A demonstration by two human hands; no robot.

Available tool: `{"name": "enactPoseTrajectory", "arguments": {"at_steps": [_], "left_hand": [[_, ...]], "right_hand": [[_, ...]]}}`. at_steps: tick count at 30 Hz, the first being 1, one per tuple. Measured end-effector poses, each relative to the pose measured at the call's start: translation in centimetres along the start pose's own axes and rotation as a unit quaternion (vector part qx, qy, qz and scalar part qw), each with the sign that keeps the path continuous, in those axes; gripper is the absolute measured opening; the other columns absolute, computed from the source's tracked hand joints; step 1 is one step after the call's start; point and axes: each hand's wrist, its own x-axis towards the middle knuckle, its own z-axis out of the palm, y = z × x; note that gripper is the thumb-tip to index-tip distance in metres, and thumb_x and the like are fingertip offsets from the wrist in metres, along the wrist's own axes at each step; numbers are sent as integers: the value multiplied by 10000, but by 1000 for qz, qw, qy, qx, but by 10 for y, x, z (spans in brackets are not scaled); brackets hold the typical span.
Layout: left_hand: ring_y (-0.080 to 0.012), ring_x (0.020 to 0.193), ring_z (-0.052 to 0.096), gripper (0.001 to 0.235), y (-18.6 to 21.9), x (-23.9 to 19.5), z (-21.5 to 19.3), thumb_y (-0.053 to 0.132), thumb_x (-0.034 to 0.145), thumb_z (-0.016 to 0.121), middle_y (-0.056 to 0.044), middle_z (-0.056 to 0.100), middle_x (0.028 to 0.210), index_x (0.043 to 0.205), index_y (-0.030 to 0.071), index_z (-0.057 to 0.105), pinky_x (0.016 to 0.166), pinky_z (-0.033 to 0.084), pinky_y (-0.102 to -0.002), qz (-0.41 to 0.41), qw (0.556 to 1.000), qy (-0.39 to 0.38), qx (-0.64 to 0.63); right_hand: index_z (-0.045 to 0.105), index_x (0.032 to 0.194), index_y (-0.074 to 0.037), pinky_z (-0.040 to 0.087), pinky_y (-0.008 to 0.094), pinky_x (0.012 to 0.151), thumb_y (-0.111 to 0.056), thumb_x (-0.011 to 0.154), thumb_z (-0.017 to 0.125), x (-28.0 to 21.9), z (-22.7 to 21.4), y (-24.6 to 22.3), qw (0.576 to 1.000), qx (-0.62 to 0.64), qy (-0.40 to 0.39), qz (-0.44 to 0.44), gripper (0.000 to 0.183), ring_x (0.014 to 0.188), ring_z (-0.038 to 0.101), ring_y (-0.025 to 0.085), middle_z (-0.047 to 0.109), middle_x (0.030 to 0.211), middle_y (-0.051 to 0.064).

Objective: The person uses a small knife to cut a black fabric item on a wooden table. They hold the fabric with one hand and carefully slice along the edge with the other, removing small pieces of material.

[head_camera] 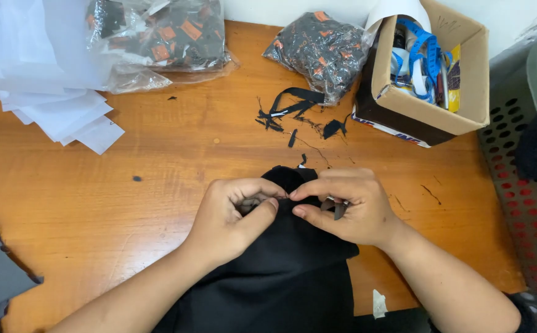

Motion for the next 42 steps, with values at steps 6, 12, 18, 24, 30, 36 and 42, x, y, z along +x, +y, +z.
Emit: {"name": "enactPoseTrajectory", "arguments": {"at_steps": [6, 12, 18, 24, 30, 36, 42], "left_hand": [[-107, 442, 553, 176, 5, 7, -7, 29, 706, 513, -97, 608, 461, 700, -7, 686, 441, 480, -202, -81, 996, -18, -38], [-131, 501, 604, 92, 5, 10, -11, 2, 665, 634, -112, 642, 555, 739, -23, 683, 454, 517, -232, -127, 987, -44, -89], [-143, 514, 600, 90, 6, 12, -10, 22, 671, 663, -115, 637, 563, 736, -37, 685, 466, 533, -256, -163, 979, -38, -119], [-150, 482, 582, 81, -2, 12, -10, 3, 654, 676, -120, 627, 553, 716, -45, 691, 450, 531, -264, -191, 975, -51, -106], [-148, 492, 585, 63, -3, 10, -9, -10, 644, 676, -112, 619, 550, 699, -38, 692, 456, 531, -264, -176, 977, -49, -110], [-130, 490, 583, 61, -4, 9, -9, 8, 645, 682, -101, 613, 545, 694, -27, 693, 444, 524, -238, -155, 981, -57, -98], [-126, 474, 586, 79, 1, 7, -10, 17, 649, 674, -108, 626, 542, 710, -30, 692, 426, 519, -225, -146, 985, -43, -79]], "right_hand": [[662, 720, -79, 300, 201, 339, -47, 686, 666, 1, 4, -1, 1000, -14, 10, -21, 47, 329, 341, 109, 403, 403, 15], [651, 706, -76, 318, 223, 336, -36, 722, 625, -1, 3, 0, 996, -52, 13, -77, 51, 310, 371, 136, 387, 400, 5], [652, 693, -81, 331, 233, 346, -24, 741, 592, -4, 5, 0, 982, -119, 19, -149, 97, 308, 390, 150, 407, 405, -1], [672, 663, -98, 290, 224, 338, 3, 755, 536, -2, 2, 5, 966, -115, 7, -230, 192, 314, 309, 133, 333, 413, -18], [661, 666, -84, 304, 234, 345, -30, 718, 618, 6, 0, 2, 977, -29, -8, -209, 87, 317, 352, 136, 388, 405, 4], [654, 661, -61, 310, 241, 338, -65, 684, 658, 7, 1, 0, 984, -6, 4, -177, 24, 293, 374, 146, 416, 386, 20], [628, 611, -63, 306, 232, 329, 15, 689, 616, 5, 4, -2, 982, -41, 4, -183, 110, 279, 370, 152, 400, 373, 9]]}}
